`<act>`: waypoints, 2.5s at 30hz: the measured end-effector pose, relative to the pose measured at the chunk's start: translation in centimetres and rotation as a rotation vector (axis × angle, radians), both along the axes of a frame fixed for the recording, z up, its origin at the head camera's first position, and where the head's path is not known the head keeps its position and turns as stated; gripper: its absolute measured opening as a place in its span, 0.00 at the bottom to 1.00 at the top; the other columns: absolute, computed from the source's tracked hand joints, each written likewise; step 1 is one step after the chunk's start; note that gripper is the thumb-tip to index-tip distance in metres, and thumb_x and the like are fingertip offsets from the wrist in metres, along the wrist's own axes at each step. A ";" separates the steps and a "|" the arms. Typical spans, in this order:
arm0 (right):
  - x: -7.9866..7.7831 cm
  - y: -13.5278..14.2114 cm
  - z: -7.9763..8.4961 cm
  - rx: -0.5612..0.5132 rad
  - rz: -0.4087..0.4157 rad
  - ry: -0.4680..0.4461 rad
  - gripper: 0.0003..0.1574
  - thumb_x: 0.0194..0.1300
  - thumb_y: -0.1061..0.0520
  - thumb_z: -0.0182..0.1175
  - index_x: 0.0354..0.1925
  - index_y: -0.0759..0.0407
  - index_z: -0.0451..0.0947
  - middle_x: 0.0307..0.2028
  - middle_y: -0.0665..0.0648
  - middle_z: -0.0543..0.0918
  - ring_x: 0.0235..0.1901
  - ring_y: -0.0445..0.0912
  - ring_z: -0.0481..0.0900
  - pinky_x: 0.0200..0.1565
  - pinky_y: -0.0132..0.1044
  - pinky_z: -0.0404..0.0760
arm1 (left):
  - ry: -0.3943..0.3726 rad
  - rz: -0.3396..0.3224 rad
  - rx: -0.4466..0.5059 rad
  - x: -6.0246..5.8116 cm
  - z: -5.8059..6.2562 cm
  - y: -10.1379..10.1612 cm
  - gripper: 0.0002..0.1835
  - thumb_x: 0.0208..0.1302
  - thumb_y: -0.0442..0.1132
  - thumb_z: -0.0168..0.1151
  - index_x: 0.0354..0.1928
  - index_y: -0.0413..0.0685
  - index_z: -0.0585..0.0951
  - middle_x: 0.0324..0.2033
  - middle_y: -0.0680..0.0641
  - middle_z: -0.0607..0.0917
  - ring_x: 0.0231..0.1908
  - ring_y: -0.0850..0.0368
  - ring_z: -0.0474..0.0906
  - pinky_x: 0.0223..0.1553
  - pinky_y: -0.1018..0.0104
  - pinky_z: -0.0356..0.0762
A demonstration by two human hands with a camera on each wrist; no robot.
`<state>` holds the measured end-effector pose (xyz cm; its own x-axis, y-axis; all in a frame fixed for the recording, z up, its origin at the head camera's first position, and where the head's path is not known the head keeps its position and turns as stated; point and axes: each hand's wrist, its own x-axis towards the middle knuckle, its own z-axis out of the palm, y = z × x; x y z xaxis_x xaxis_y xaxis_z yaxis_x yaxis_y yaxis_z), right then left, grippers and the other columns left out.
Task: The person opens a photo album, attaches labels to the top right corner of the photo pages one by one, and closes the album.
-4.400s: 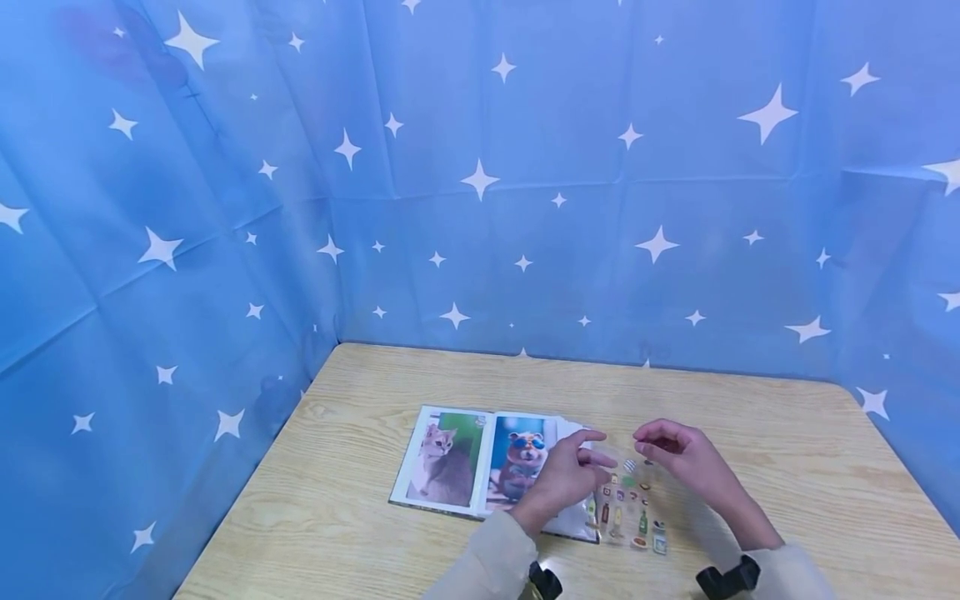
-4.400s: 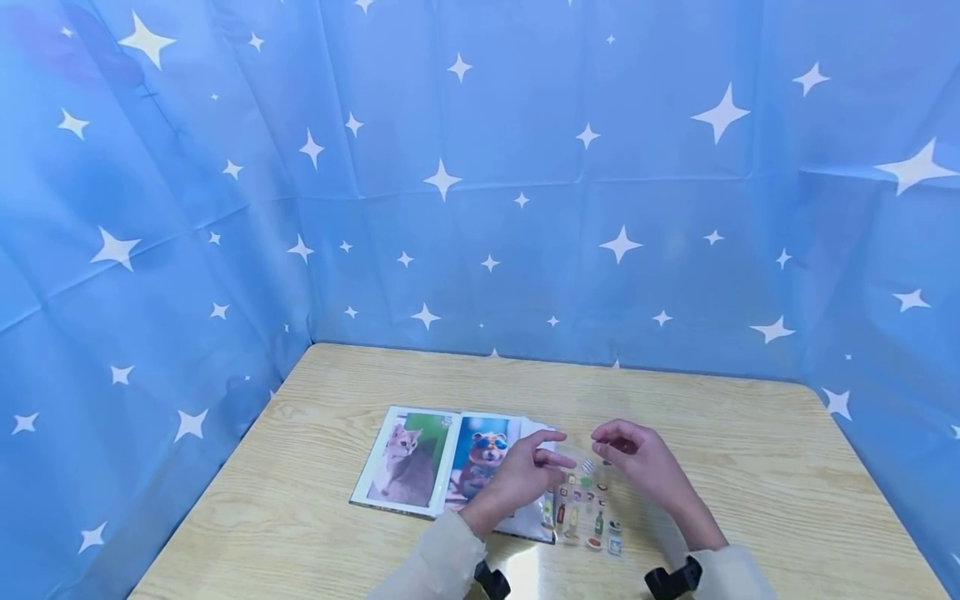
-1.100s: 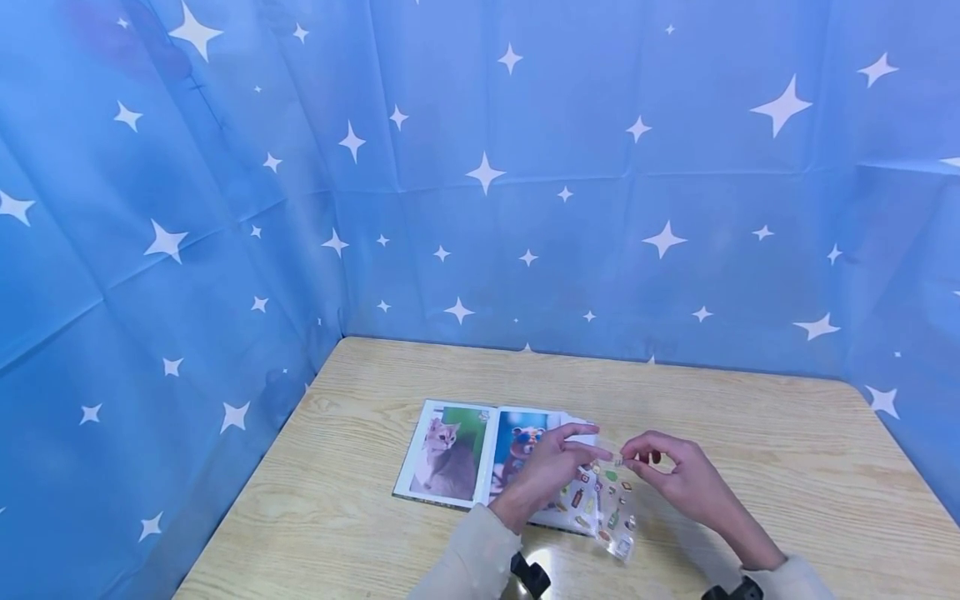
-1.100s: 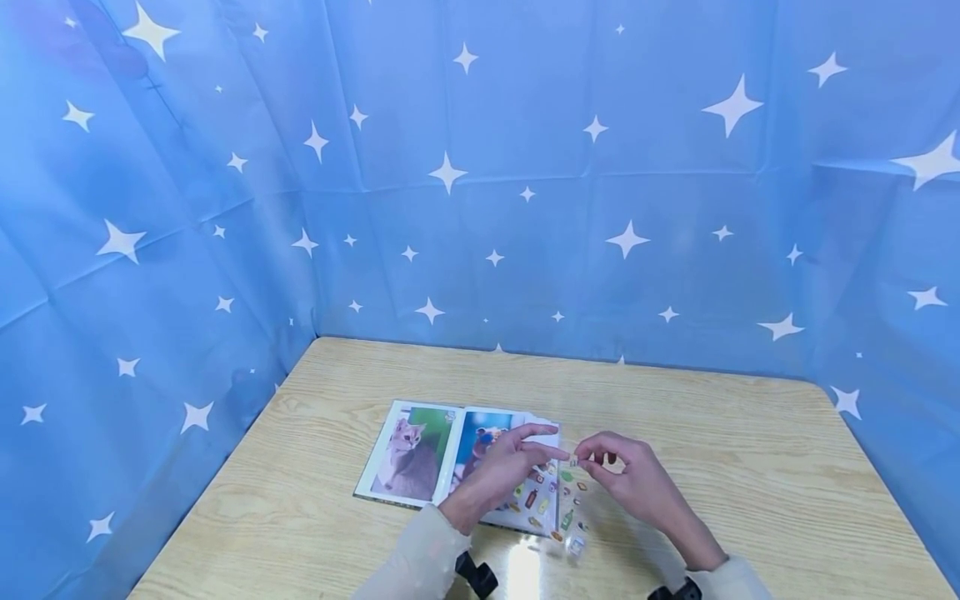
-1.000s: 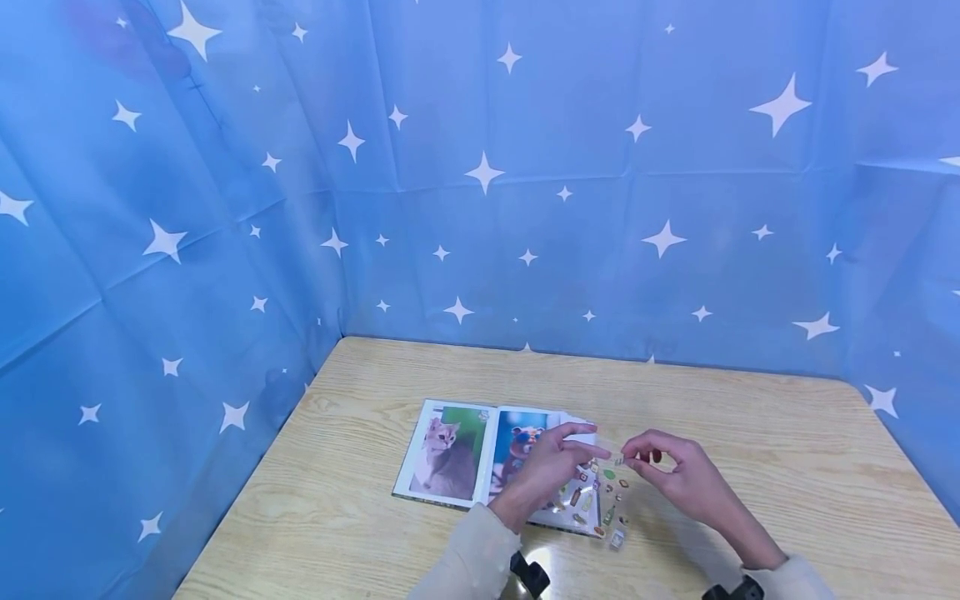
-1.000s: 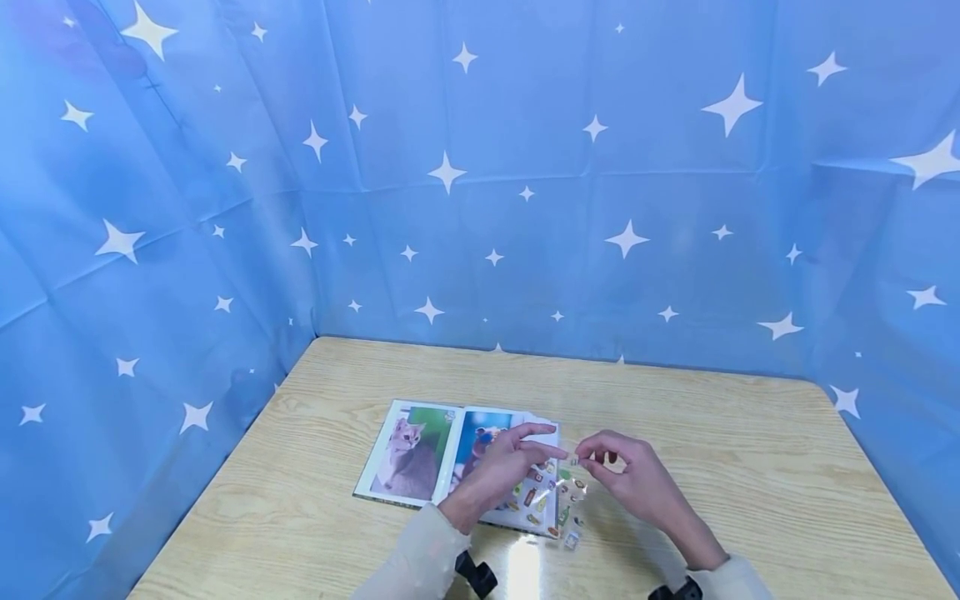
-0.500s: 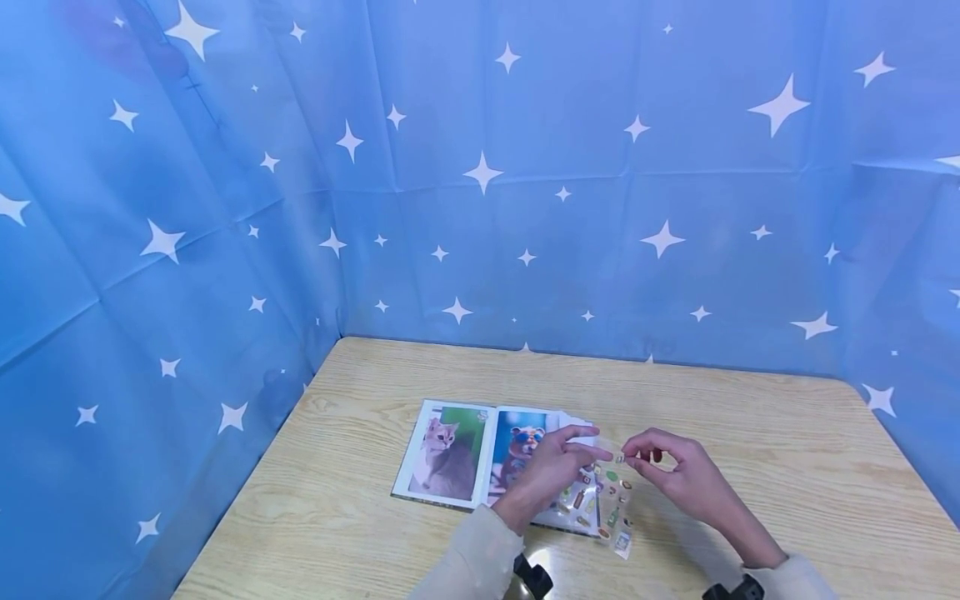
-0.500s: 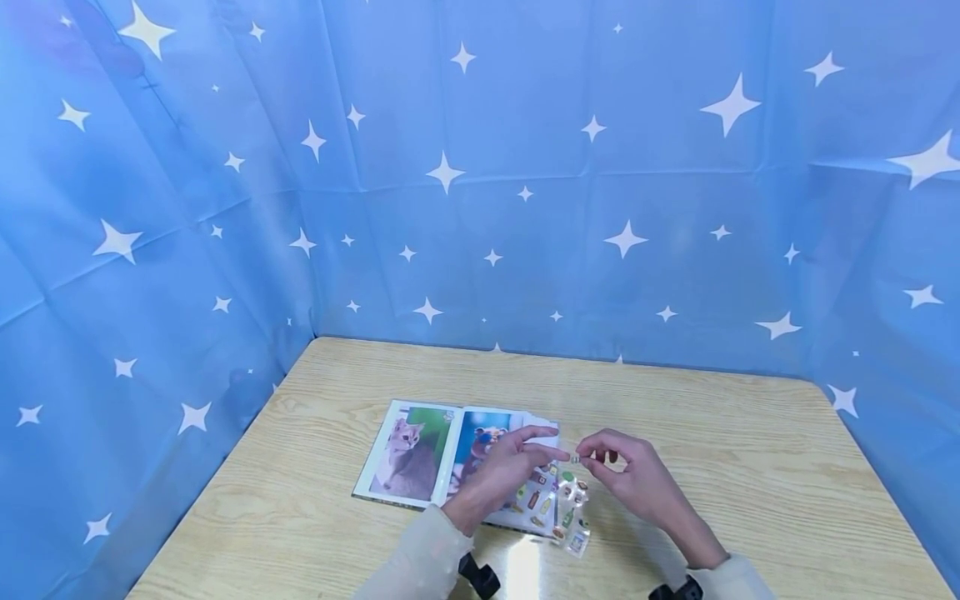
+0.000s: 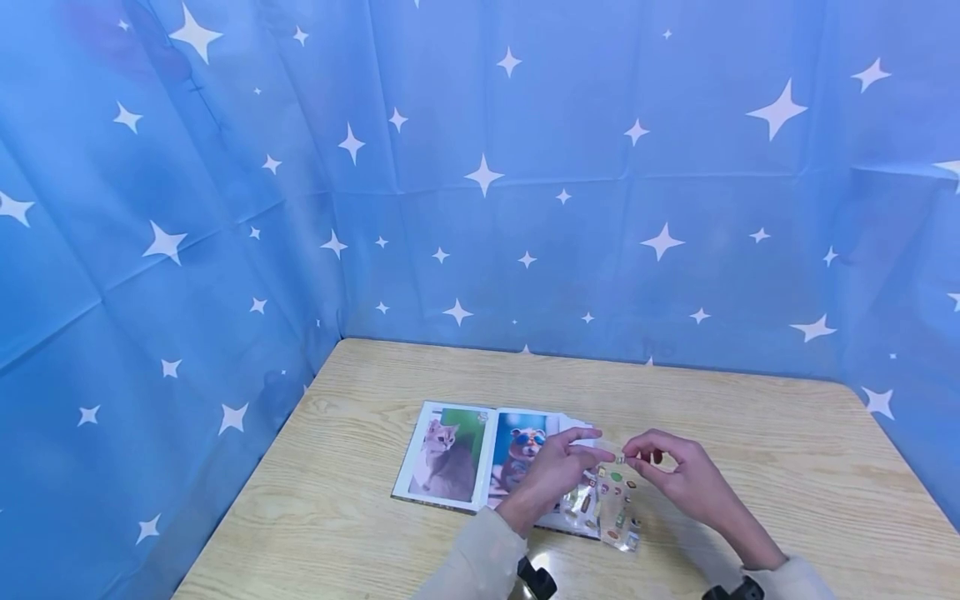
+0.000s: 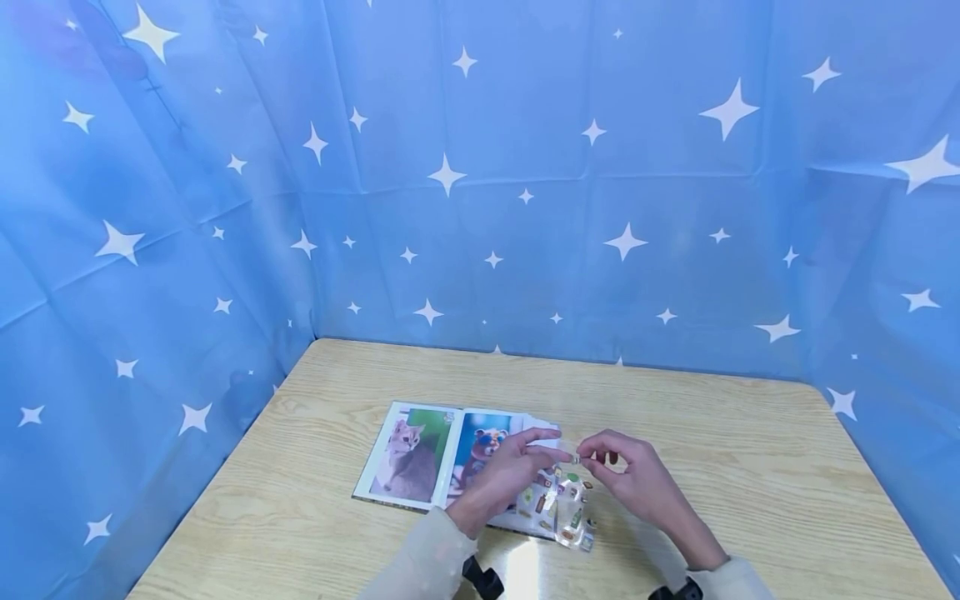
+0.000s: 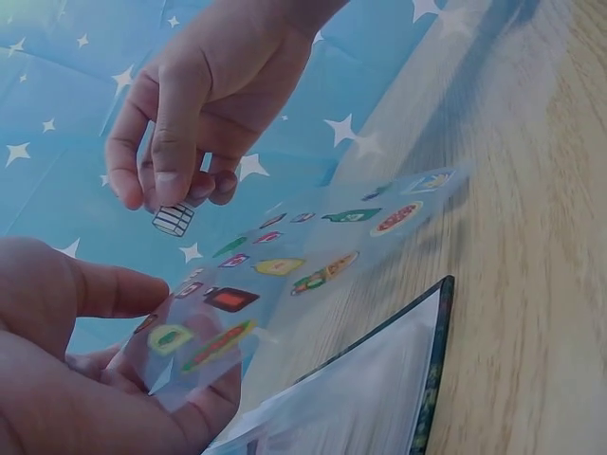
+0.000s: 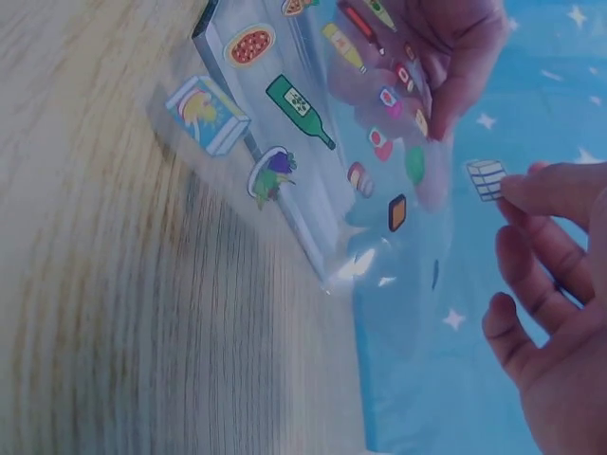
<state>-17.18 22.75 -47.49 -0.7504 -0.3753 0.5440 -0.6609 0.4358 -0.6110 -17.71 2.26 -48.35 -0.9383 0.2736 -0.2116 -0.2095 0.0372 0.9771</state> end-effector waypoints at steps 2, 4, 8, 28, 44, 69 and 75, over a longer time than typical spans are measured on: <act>0.0 0.0 0.0 -0.006 0.000 0.000 0.20 0.51 0.76 0.68 0.37 0.55 0.83 0.28 0.48 0.84 0.28 0.35 0.72 0.29 0.26 0.70 | 0.001 0.003 -0.006 0.1 0.0 0.1 0.20 0.68 0.35 0.57 0.60 0.54 0.78 0.38 0.56 0.89 0.26 0.60 0.71 0.18 0.73 0.59; 0.0 0.0 -0.1 -0.010 -0.003 0.001 0.20 0.51 0.76 0.69 0.37 0.55 0.83 0.28 0.48 0.84 0.28 0.35 0.72 0.29 0.26 0.70 | 0.000 0.007 -0.010 0.1 -0.1 0.2 0.20 0.68 0.36 0.57 0.61 0.54 0.78 0.38 0.55 0.89 0.25 0.60 0.71 0.17 0.73 0.59; -0.1 0.1 -0.2 -0.003 -0.016 -0.010 0.19 0.52 0.75 0.68 0.37 0.54 0.83 0.27 0.49 0.84 0.27 0.35 0.72 0.29 0.28 0.71 | -0.003 0.014 -0.016 0.0 -0.3 0.5 0.19 0.68 0.36 0.58 0.61 0.55 0.78 0.38 0.56 0.89 0.27 0.59 0.74 0.17 0.72 0.60; 0.1 0.7 0.1 0.009 -0.129 -0.142 0.13 0.61 0.70 0.65 0.38 0.52 0.83 0.25 0.50 0.80 0.26 0.37 0.72 0.26 0.33 0.72 | 0.031 0.077 -0.114 0.2 -1.2 2.5 0.22 0.63 0.29 0.62 0.58 0.54 0.80 0.34 0.58 0.89 0.35 0.62 0.83 0.33 0.70 0.78; 0.3 0.9 0.2 -0.016 -0.166 -0.207 0.12 0.64 0.67 0.64 0.39 0.50 0.82 0.27 0.55 0.81 0.26 0.39 0.73 0.27 0.34 0.73 | 0.132 -0.007 -0.252 0.3 -1.2 2.8 0.27 0.60 0.30 0.66 0.62 0.54 0.77 0.36 0.58 0.89 0.38 0.67 0.84 0.36 0.73 0.79; 0.6 1.0 0.3 -0.064 -0.137 -0.269 0.09 0.66 0.66 0.62 0.40 0.54 0.82 0.29 0.53 0.84 0.26 0.46 0.76 0.25 0.33 0.72 | 0.200 -0.060 -0.479 0.3 0.1 2.3 0.36 0.64 0.43 0.65 0.73 0.66 0.65 0.63 0.50 0.78 0.64 0.54 0.73 0.63 0.53 0.72; 0.4 0.9 0.1 -0.068 -0.150 -0.276 0.08 0.66 0.66 0.63 0.40 0.54 0.82 0.29 0.53 0.83 0.25 0.45 0.75 0.26 0.33 0.73 | 0.205 -0.054 -0.479 0.3 0.3 1.9 0.33 0.66 0.46 0.64 0.72 0.66 0.66 0.65 0.53 0.76 0.65 0.54 0.72 0.63 0.52 0.72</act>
